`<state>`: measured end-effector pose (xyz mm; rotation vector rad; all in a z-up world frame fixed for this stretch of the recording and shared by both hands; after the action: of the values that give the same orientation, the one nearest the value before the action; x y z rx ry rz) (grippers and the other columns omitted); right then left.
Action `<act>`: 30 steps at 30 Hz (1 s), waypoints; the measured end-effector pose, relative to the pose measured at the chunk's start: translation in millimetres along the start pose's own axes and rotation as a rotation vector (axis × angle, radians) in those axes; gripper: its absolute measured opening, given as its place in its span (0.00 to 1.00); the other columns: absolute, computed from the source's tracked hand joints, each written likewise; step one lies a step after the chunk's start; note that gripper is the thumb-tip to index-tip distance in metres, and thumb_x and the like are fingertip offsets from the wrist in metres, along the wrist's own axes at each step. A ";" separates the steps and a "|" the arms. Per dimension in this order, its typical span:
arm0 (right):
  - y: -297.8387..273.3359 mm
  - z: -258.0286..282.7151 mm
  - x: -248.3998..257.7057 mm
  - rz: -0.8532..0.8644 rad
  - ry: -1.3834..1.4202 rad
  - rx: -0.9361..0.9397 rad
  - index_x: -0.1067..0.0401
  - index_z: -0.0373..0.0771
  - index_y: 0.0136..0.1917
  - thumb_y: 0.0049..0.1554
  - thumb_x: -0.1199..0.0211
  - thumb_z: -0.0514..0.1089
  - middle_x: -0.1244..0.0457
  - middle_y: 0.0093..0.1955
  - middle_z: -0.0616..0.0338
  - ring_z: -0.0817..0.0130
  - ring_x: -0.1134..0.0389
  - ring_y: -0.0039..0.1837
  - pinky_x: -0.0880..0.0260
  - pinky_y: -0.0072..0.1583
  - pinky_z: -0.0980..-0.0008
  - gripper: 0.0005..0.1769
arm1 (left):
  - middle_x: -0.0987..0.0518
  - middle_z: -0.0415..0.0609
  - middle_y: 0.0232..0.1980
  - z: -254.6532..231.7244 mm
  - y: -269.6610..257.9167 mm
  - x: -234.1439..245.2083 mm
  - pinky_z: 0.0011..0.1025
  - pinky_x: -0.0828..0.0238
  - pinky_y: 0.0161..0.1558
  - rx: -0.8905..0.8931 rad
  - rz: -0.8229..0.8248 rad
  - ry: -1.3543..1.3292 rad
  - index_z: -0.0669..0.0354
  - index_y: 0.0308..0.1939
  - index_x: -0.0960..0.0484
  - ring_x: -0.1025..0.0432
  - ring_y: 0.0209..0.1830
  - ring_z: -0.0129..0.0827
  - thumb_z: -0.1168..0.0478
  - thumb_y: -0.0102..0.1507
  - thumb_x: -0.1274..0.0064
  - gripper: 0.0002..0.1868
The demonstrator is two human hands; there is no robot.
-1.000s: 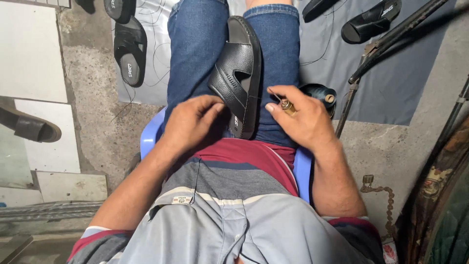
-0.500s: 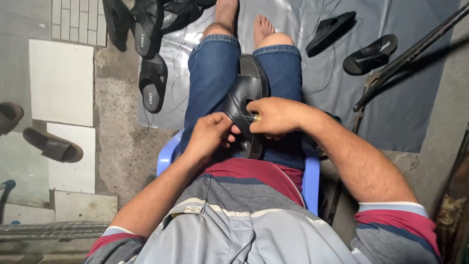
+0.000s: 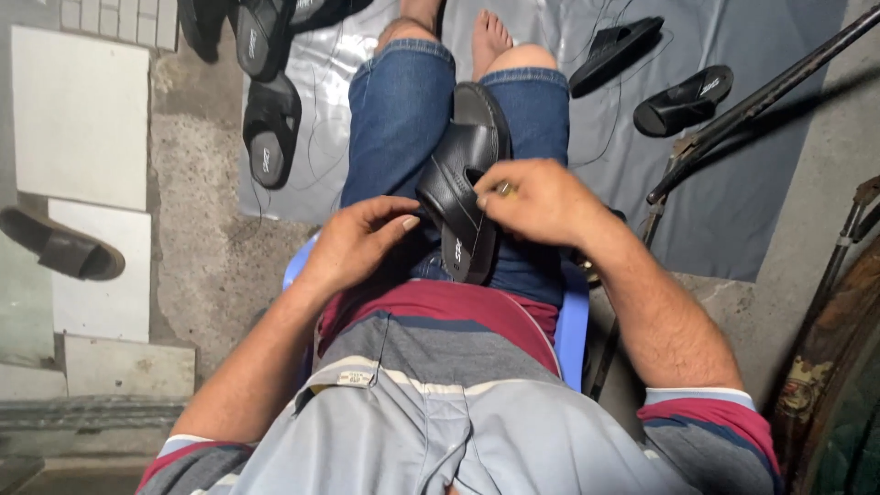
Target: Hand-stitching the strap of a black sandal using a needle and thread to repair it.
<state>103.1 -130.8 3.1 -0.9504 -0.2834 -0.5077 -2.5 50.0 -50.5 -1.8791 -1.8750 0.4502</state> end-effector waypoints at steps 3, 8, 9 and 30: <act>-6.5 -2.7 9.4 -0.144 0.277 0.059 0.28 0.39 0.43 0.48 0.44 0.41 0.40 0.21 0.57 0.73 0.38 0.25 0.37 0.32 0.78 0.09 | 0.21 0.47 0.43 -15.1 -8.3 11.1 0.35 0.30 0.44 -0.065 0.010 0.294 0.51 0.45 0.20 0.27 0.46 0.41 0.58 0.59 0.49 0.11; -14.9 -16.8 16.6 -0.191 0.527 0.101 0.29 0.35 0.47 0.51 0.44 0.38 0.42 0.21 0.56 0.75 0.40 0.24 0.38 0.27 0.81 0.10 | 0.21 0.52 0.41 -4.7 -9.7 19.2 0.30 0.27 0.40 -0.053 -0.031 0.140 0.57 0.45 0.20 0.28 0.40 0.34 0.63 0.58 0.48 0.11; -16.2 -17.6 15.4 -0.189 0.525 0.098 0.29 0.35 0.47 0.51 0.44 0.38 0.42 0.21 0.56 0.75 0.40 0.24 0.38 0.27 0.81 0.10 | 0.21 0.52 0.41 -10.0 -9.8 19.5 0.30 0.27 0.40 -0.051 -0.031 0.137 0.57 0.45 0.20 0.28 0.40 0.34 0.63 0.58 0.48 0.11; 25.7 1.3 -6.4 0.387 -0.083 -0.050 0.31 0.34 0.32 0.45 0.43 0.45 0.39 0.18 0.52 0.67 0.37 0.20 0.35 0.25 0.74 0.10 | 0.22 0.52 0.37 -8.4 4.1 12.2 0.37 0.32 0.45 -0.172 0.092 0.338 0.52 0.39 0.19 0.27 0.42 0.45 0.60 0.56 0.49 0.09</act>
<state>111.3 -115.6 -17.1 -1.0461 -0.1554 -0.1216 5.6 61.6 -44.5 -2.0114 -1.6503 -0.0060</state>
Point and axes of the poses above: each hand's wrist, its own y-axis towards the middle knuckle, its own x-axis out of the back of the hand, z = x × y, the point moved 4 cm from there along y, towards the middle knuckle
